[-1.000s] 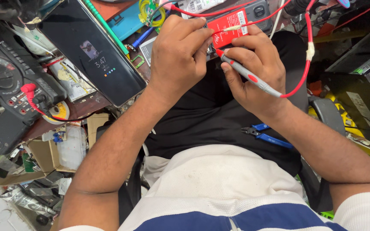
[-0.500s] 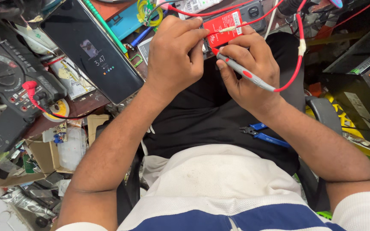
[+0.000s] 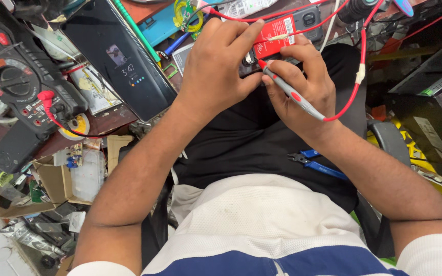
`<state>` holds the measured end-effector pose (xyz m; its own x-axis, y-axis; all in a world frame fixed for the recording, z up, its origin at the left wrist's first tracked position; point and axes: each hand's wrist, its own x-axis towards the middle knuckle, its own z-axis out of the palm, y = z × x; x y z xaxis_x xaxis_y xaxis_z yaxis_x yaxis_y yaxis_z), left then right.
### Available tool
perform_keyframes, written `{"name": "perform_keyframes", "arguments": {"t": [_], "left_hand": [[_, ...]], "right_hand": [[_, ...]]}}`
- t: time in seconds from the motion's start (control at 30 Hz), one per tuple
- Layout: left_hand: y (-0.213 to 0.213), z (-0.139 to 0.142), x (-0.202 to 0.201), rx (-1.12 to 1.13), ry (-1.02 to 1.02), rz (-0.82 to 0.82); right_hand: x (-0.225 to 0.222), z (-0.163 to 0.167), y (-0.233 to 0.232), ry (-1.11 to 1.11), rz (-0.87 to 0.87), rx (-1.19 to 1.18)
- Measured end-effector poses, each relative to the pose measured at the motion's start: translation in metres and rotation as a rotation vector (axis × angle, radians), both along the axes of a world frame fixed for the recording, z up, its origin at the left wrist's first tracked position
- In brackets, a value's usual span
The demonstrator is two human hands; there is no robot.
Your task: The person sits at a cluttered workbench holding a disassembled phone, strips the end of a red wire with pliers, and touches multimeter probes to the phone's internal components to test it. They then handle the phone and place it on the bench.
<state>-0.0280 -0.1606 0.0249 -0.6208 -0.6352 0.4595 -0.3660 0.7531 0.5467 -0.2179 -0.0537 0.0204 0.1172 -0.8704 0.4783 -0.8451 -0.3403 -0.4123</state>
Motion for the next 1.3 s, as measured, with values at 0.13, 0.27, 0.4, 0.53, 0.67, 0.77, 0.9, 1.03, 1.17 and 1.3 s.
{"name": "perform_keyframes", "arguments": {"t": [0.13,0.27,0.4,0.53,0.67,0.77,0.9,1.03,1.17,1.3], "left_hand": [[-0.005,-0.005,-0.010,-0.111,-0.090,0.036],[-0.012,-0.009,-0.018,-0.197,-0.054,0.032],[-0.023,-0.001,-0.020,-0.178,-0.066,-0.014],[-0.043,0.017,-0.021,-0.112,-0.161,-0.176],[-0.073,0.036,-0.032,-0.089,-0.448,-0.386],[-0.086,0.043,-0.048,-0.043,-0.687,-0.457],[-0.091,0.042,-0.057,-0.100,-0.800,-0.493],[-0.095,0.035,-0.057,-0.467,-0.410,-0.532],[-0.102,0.027,-0.071,-0.627,-0.305,-0.605],[-0.105,0.026,-0.079,-0.636,-0.477,-0.648]], "right_hand": [[0.001,0.001,-0.001,-0.014,0.004,0.000],[0.001,0.004,-0.002,-0.028,-0.001,0.022],[0.000,0.006,-0.004,-0.009,-0.001,0.020],[-0.002,0.008,-0.006,0.002,-0.003,0.027],[-0.003,0.008,-0.009,-0.013,-0.008,0.049],[-0.004,0.008,-0.010,0.001,-0.010,0.043],[-0.008,0.009,-0.011,0.004,-0.002,0.051],[-0.011,0.010,-0.014,-0.007,0.004,0.058],[-0.011,0.011,-0.016,0.051,-0.008,0.048],[-0.012,0.013,-0.017,0.066,-0.014,0.043]]}}
